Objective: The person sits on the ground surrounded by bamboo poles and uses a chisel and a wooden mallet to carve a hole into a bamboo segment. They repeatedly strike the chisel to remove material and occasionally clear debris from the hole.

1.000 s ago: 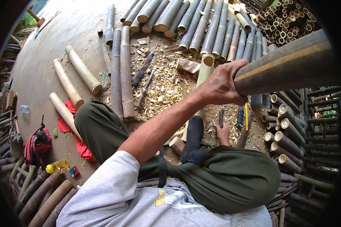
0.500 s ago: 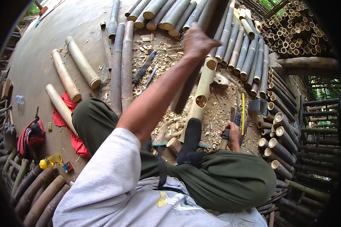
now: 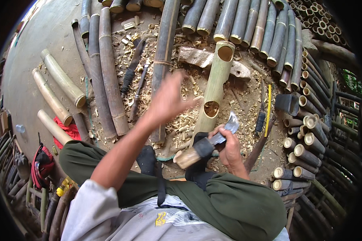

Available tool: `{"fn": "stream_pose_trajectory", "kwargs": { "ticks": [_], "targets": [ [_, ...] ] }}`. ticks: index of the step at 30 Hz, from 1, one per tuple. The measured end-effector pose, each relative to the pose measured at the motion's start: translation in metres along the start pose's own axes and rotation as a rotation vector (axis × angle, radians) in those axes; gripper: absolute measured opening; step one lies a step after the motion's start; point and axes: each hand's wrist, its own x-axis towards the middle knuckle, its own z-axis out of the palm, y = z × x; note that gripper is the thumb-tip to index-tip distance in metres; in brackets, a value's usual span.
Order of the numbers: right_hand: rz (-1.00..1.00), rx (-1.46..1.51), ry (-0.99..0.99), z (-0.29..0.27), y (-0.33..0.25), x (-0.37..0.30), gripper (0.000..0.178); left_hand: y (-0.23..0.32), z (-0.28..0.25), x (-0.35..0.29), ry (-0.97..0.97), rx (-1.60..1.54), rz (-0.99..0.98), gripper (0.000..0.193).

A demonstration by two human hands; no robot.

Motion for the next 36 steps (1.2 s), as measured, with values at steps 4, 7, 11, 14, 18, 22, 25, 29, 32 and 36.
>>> {"fn": "stream_pose_trajectory", "kwargs": {
  "ticks": [4,7,11,14,18,22,25,29,32,36],
  "targets": [
    [0.273,0.115,-0.187,0.011,0.011,0.014,0.034,-0.015,0.037,-0.103,-0.441,0.253,-0.099,0.073],
    [0.352,0.335,-0.285,0.015,0.025,0.031,0.036,0.003,0.028,-0.099,-0.368,0.574,-0.07,0.045],
    [0.475,0.694,-0.433,0.022,0.031,0.05,0.04,0.045,-0.009,-0.034,-0.543,0.98,0.176,0.016],
    [0.472,0.741,-0.383,0.028,0.013,0.052,0.042,0.038,-0.025,0.025,-0.714,0.835,0.322,0.012],
    [0.464,0.596,-0.337,0.029,0.016,0.067,0.04,-0.006,-0.029,0.054,-1.096,0.386,-0.21,0.027],
    [0.516,0.271,-0.259,0.014,0.008,0.066,0.04,-0.038,0.006,-0.006,-0.913,0.091,-0.304,0.032],
    [0.525,-0.09,-0.203,0.003,-0.006,0.066,0.042,-0.025,0.052,-0.054,-0.737,0.024,-0.407,0.034],
    [0.387,-0.569,-0.218,-0.027,-0.02,0.072,0.045,-0.011,0.143,-0.104,-0.326,-0.401,-0.468,0.042],
    [0.275,-0.706,-0.215,-0.016,-0.027,0.059,0.046,-0.012,0.154,-0.116,-0.281,-0.452,-0.348,0.049],
    [0.372,-0.375,-0.23,0.009,-0.019,0.056,0.039,-0.067,0.113,-0.115,-0.287,-0.242,-0.381,0.056]
  ]
}}
